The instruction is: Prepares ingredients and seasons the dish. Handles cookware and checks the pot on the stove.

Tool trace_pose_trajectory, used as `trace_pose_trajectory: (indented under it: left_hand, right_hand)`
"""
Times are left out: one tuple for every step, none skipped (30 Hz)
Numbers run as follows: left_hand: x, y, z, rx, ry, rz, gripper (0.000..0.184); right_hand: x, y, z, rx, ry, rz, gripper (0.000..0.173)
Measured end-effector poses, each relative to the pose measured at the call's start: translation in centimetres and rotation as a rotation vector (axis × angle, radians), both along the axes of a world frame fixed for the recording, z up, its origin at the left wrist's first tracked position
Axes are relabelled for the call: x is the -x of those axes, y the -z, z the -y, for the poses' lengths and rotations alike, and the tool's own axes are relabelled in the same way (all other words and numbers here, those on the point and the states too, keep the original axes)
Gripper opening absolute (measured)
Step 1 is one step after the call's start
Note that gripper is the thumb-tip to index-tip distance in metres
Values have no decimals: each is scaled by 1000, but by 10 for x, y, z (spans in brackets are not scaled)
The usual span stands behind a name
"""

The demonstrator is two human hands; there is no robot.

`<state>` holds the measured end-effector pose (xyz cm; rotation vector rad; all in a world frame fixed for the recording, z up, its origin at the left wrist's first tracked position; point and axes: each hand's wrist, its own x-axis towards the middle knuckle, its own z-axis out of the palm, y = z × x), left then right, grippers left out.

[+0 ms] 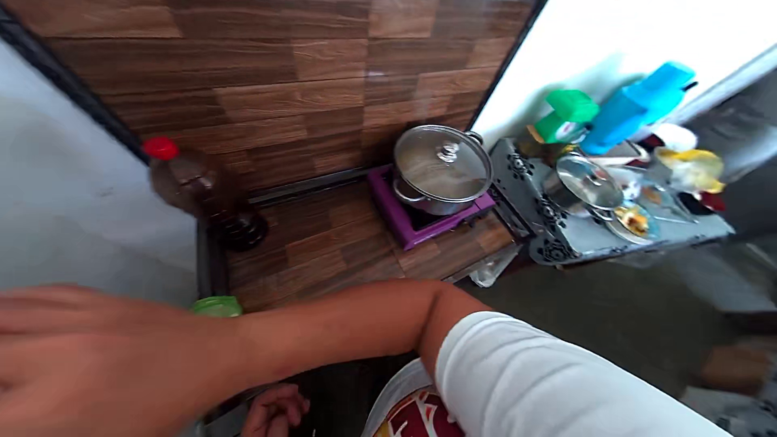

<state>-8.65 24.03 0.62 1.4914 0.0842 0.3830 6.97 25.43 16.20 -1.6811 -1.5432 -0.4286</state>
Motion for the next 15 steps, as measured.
trace_pose_trajectory:
  left_hand:
    - [-4,4,7,27,56,-47,35]
    - [-8,8,13,48,103,-104,32]
    - [-14,10,21,46,136,-166,32]
    - [-20,11,28,35,160,-204,33]
    - [-27,11,37,11,173,-227,32]
    - [-34,9,47,-22,169,-241,28]
    - [-42,7,58,-57,156,-254,22]
    - [-50,5,69,-86,140,-267,18]
    - [-59,5,80,-109,128,-275,17]
    - [-68,5,91,-124,118,-280,17]
    - [-77,4,104,-136,109,-287,17]
    - [-86,2,117,-146,99,-293,17]
    - [-95,0,132,-151,87,-302,17]
    - [-104,-2,148,-153,78,-313,17]
    - [-113,-5,164,-158,67,-319,17]
  right_hand:
    - [-12,-1,41,-79,20,35,18]
    - [-28,-2,82,-97,68,59,14]
    - [-48,-2,122,-61,151,88,11]
    - [-72,-2,160,19,260,108,11]
    - [-100,-2,200,105,394,116,14]
    - [-128,-2,242,180,551,90,16]
    - [-152,-4,286,255,722,25,19]
    - [-169,-6,333,354,900,-91,24]
    - [-180,-6,377,475,1077,-247,29]
    - [-187,0,418,583,1230,-385,31]
    - [-190,16,452,687,1352,-498,30]
    - [-190,39,480,790,1416,-609,29]
    - [-189,67,501,858,1431,-712,30]
    - [-189,99,516,903,1412,-780,33]
    - [-190,130,526,923,1376,-829,37]
